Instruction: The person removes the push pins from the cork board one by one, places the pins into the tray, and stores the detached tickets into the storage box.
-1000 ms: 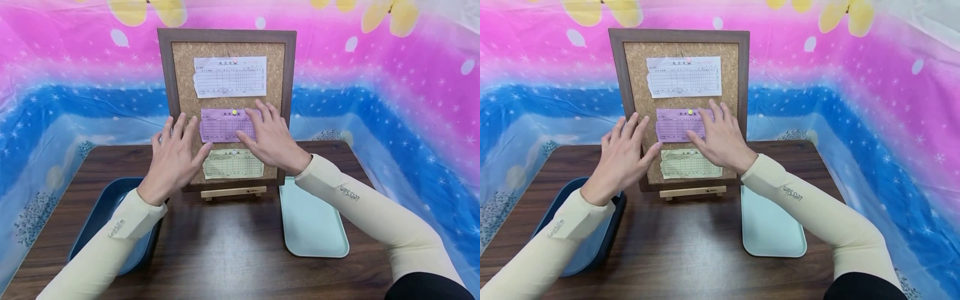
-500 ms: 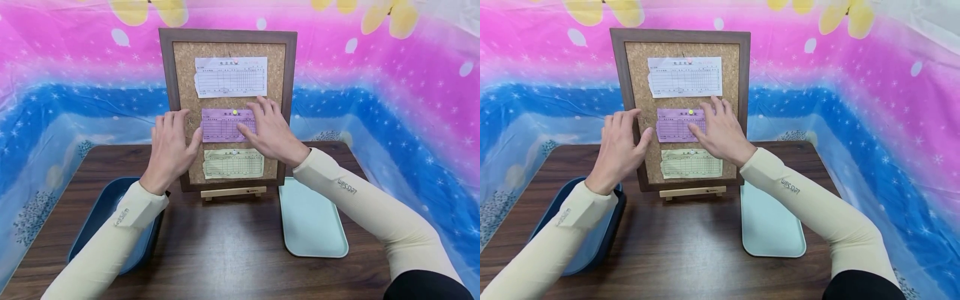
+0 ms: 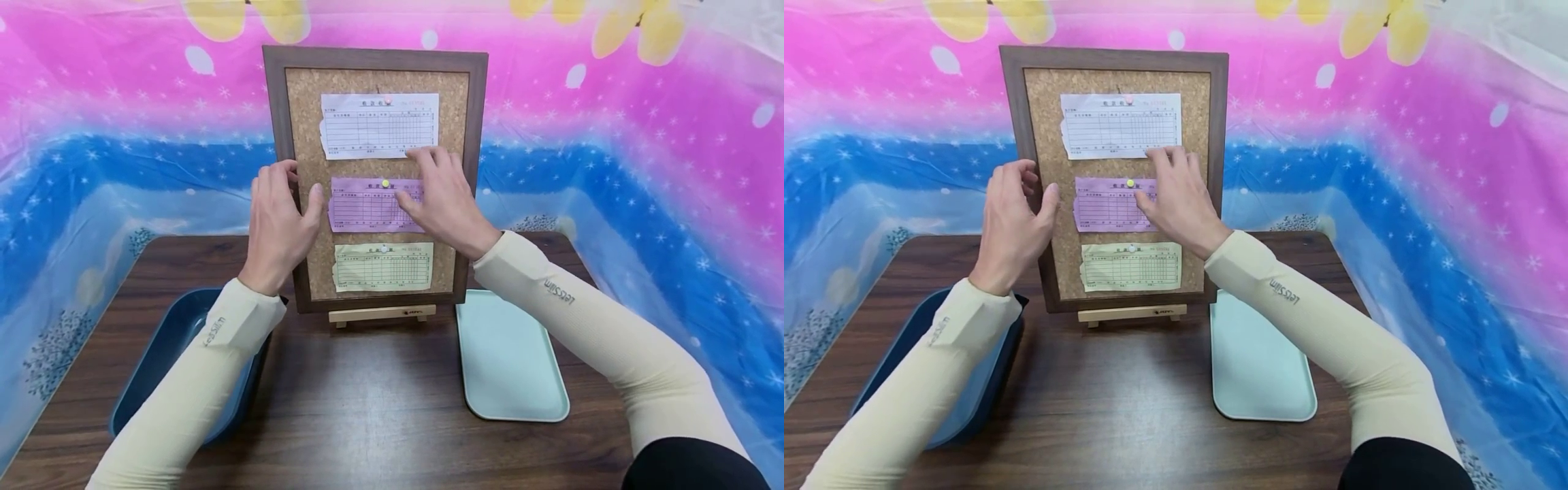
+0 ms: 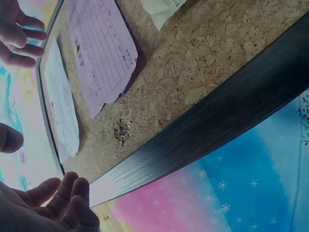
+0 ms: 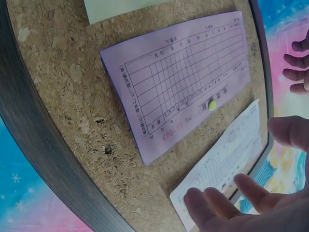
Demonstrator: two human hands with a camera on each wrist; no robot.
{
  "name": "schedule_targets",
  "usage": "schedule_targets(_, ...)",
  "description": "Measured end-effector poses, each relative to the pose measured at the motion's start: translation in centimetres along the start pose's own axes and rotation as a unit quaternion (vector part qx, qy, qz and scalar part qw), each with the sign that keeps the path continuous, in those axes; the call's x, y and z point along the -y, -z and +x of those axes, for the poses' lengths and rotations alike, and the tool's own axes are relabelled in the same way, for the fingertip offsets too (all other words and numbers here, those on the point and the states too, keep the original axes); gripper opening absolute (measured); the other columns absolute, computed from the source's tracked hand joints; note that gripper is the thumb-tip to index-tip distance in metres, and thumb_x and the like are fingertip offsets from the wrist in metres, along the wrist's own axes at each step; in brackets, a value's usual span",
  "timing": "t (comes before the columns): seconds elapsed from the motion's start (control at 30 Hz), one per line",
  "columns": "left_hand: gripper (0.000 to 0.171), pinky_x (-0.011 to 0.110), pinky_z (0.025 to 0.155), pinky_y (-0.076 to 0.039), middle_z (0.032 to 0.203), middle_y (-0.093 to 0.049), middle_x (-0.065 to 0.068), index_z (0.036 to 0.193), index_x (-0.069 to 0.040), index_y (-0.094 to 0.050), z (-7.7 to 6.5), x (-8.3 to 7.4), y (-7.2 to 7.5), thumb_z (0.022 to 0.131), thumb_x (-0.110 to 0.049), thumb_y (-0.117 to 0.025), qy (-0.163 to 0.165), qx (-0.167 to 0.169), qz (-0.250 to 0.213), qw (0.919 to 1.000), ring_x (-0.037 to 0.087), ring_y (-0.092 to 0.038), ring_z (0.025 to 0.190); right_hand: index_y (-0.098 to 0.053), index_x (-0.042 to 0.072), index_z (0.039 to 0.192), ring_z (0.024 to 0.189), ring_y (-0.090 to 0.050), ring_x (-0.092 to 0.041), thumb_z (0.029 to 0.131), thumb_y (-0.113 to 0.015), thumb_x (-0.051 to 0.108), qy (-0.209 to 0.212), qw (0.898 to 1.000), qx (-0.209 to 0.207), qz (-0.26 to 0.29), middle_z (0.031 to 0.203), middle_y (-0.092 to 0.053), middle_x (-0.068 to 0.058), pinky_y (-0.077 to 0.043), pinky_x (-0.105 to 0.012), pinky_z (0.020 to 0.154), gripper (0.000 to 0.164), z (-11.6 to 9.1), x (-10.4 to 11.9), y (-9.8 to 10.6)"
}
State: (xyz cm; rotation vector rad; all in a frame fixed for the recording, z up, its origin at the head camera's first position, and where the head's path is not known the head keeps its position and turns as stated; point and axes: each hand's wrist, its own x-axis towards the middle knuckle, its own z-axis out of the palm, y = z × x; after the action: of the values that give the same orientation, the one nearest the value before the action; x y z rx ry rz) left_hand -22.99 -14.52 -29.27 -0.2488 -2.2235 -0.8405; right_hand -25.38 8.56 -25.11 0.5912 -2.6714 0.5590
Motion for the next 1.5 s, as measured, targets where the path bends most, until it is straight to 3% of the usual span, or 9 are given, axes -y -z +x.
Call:
schedule_targets(0.3,0.041,0.042,0.081,-0.03,0.102,-0.051,0.019,0.117,0.006,-0.052,1.5,0.1,-0.8,0.093,-0.027,-0.056,-0.001,-0.006,0.016,0.9998,0.034,-0.038,0.091,-0.047,0.01,0.134,0.121,-0.038,-0.022,0.086,-0.069,0.026,-0.001,0.999,-0.028,0.029,0.127,-0.046,-0.009,-0.031,-0.031,0.099,0.055,1.7,-0.1,0.2)
schedule_targets(0.73,0.036,0.037,0.084,-0.035,0.104,-0.055,0.014,0.118,0.003,-0.054,3.2,-0.3,-1.6,0.093,-0.022,-0.057,0.03,0.015,-0.056,0.9979,0.028,-0.048,0.094,-0.052,0.009,0.128,0.117,-0.042,-0.018,0.087,-0.066,0.021,0.008,0.997,-0.068,0.03,0.126,-0.05,-0.004,-0.026,-0.024,0.099,0.045,4.5,0.2,0.4)
schedule_targets(0.9,0.033,0.038,0.087,-0.031,0.104,-0.055,0.014,0.116,0.002,-0.058,3.9,-0.4,-1.9,0.093,-0.022,-0.058,0.034,-0.005,-0.038,0.9987,0.03,-0.042,0.097,-0.05,0.011,0.13,0.118,-0.04,-0.015,0.087,-0.066,0.021,-0.009,0.998,-0.05,0.027,0.129,-0.049,-0.001,-0.024,-0.02,0.1,0.047,5.8,0.5,0.8)
schedule_targets(1.07,0.033,0.035,0.09,-0.026,0.107,-0.054,0.012,0.116,-0.002,-0.059,5.0,-0.7,-2.4,0.093,-0.025,-0.058,0.064,-0.023,-0.009,0.9976,0.028,-0.037,0.101,-0.051,0.012,0.129,0.115,-0.041,-0.015,0.087,-0.065,0.021,-0.018,0.998,-0.05,0.025,0.124,-0.05,-0.001,-0.027,-0.02,0.097,0.044,7.2,0.8,1.1)
schedule_targets(1.27,0.031,0.035,0.09,-0.026,0.105,-0.054,0.009,0.115,-0.005,-0.06,5.9,-1.1,-2.9,0.093,-0.027,-0.057,0.095,-0.023,0.015,0.9951,0.026,-0.038,0.102,-0.052,0.012,0.129,0.112,-0.041,-0.015,0.088,-0.063,0.02,-0.027,0.998,-0.047,0.027,0.122,-0.05,-0.002,-0.029,-0.021,0.094,0.043,8.3,1.1,1.4)
schedule_targets(1.5,0.032,0.034,0.091,-0.026,0.106,-0.054,0.008,0.117,-0.007,-0.06,6.9,-1.6,-3.1,0.093,-0.028,-0.055,0.108,-0.015,0.031,0.9936,0.024,-0.039,0.103,-0.055,0.011,0.125,0.111,-0.042,-0.015,0.089,-0.062,0.017,-0.029,0.998,-0.049,0.023,0.119,-0.051,-0.001,-0.028,-0.019,0.094,0.037,9.2,1.6,1.8)
